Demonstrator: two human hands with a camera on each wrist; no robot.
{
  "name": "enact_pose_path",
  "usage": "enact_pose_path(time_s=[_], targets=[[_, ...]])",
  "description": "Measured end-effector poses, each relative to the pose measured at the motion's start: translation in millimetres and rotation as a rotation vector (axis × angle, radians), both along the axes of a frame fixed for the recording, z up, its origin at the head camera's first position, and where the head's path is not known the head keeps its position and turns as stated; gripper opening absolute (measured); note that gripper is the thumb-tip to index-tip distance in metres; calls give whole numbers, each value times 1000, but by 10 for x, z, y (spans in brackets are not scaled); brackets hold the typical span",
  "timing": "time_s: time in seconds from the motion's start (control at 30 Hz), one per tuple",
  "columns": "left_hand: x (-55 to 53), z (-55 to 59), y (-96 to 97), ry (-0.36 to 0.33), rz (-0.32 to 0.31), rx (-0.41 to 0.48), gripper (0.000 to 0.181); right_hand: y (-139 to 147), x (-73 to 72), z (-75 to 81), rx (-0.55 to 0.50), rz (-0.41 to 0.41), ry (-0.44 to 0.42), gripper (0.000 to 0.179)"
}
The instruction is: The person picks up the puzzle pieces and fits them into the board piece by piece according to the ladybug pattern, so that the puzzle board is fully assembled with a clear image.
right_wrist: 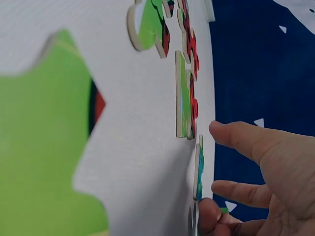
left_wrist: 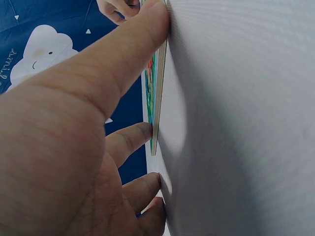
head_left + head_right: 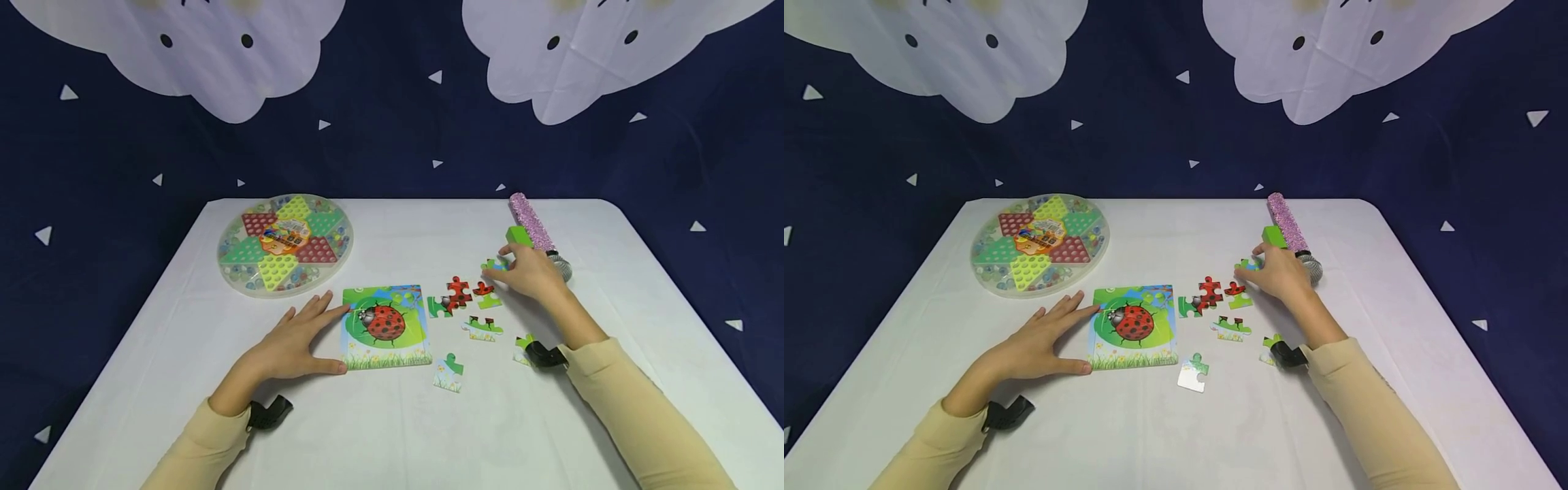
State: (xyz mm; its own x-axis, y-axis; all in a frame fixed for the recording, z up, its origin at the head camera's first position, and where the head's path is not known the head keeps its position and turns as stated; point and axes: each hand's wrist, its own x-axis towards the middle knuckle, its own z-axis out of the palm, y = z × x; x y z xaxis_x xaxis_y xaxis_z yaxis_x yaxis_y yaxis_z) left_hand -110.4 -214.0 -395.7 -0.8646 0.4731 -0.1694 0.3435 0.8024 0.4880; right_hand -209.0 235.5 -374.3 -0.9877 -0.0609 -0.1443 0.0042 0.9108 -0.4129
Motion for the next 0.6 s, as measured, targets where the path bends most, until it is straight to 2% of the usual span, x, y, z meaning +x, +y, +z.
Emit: enact_pose_path(time_s=[0.37, 0.6], targets=[[10, -13, -4, 4, -1, 7, 104, -52, 2, -37, 24, -18, 35, 71], [15, -14, -4, 6, -2, 5, 104, -94, -39, -34, 4, 4, 51, 63]])
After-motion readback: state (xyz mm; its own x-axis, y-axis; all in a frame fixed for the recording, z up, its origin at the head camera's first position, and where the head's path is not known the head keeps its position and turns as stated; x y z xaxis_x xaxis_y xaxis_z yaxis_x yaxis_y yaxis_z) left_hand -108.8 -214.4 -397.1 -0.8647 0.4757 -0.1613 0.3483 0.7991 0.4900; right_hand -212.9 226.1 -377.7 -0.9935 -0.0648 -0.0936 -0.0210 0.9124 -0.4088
